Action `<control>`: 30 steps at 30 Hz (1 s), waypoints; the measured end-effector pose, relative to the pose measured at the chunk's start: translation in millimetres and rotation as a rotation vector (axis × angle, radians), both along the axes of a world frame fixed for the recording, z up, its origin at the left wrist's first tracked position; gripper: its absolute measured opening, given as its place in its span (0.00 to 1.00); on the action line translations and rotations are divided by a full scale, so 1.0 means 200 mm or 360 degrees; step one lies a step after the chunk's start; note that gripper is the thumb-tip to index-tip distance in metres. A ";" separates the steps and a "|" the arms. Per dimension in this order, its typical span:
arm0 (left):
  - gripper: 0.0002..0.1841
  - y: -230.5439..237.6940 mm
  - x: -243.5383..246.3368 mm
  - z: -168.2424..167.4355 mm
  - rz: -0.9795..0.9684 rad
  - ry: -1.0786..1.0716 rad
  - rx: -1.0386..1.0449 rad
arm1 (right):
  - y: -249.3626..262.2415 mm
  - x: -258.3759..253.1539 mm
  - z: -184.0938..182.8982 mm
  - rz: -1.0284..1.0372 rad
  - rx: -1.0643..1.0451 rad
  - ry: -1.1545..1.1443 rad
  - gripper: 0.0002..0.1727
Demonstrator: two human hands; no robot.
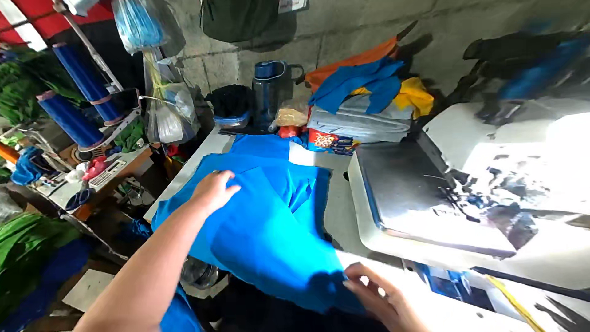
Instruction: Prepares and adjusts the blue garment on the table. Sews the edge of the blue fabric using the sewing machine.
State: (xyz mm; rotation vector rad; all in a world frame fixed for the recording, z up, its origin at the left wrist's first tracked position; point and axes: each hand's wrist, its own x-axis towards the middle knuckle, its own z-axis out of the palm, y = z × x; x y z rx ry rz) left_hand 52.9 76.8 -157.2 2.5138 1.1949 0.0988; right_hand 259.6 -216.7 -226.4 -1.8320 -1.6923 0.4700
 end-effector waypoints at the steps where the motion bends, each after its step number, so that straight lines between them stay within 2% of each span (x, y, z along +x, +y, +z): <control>1: 0.26 0.07 0.12 -0.02 0.0017 0.0038 0.0053 | 0.06 -0.01 -0.01 -0.0069 0.0117 -0.0155 0.13; 2: 0.28 0.13 0.23 -0.05 0.0052 0.0104 0.0047 | 0.11 -0.03 -0.01 -0.0123 0.0151 -0.0263 0.14; 4: 0.29 0.21 0.39 -0.10 0.0106 0.0225 -0.0074 | 0.16 -0.06 -0.02 -0.0198 0.0003 -0.0369 0.16; 6: 0.26 0.26 0.48 -0.11 0.0079 0.0298 -0.0204 | 0.18 -0.07 -0.09 -0.0227 0.0041 -0.0410 0.16; 8: 0.23 0.29 0.51 -0.11 -0.0015 0.0233 -0.0348 | 0.17 -0.05 -0.11 -0.0209 0.0108 -0.0392 0.16; 10: 0.19 0.31 0.48 -0.12 -0.0067 0.0011 -0.0463 | 0.20 -0.04 -0.05 -0.0170 0.0009 -0.0260 0.21; 14: 0.11 0.30 0.37 -0.07 -0.0159 -0.0504 -0.0599 | 0.38 -0.05 -0.13 -0.0280 0.0488 -0.0270 0.28; 16: 0.07 0.27 0.30 0.00 -0.0253 -0.0733 -0.0627 | 0.50 -0.05 -0.16 -0.0316 0.0584 -0.0081 0.29; 17: 0.06 0.25 0.26 0.03 -0.0289 -0.0838 -0.0635 | 0.55 -0.03 -0.15 -0.0282 0.0561 0.0071 0.30; 19: 0.05 0.22 0.20 0.11 -0.0334 -0.0990 -0.0608 | 0.61 0.01 -0.08 -0.0146 0.0269 0.0406 0.32; 21: 0.06 0.19 0.14 0.17 -0.0350 -0.1079 -0.0524 | 0.62 0.04 0.02 -0.0009 -0.0153 0.0619 0.26; 23: 0.06 0.18 0.08 0.22 -0.0378 -0.1143 -0.0440 | 0.58 0.05 0.06 0.0083 -0.0389 0.0690 0.13; 26: 0.08 0.17 0.01 0.27 -0.0479 -0.1261 -0.0357 | 0.43 0.07 0.03 0.0034 -0.0309 0.0761 0.06; 30: 0.12 0.13 -0.03 0.31 -0.0585 -0.1319 -0.0330 | 0.26 0.07 -0.04 -0.0071 0.0000 0.0874 0.05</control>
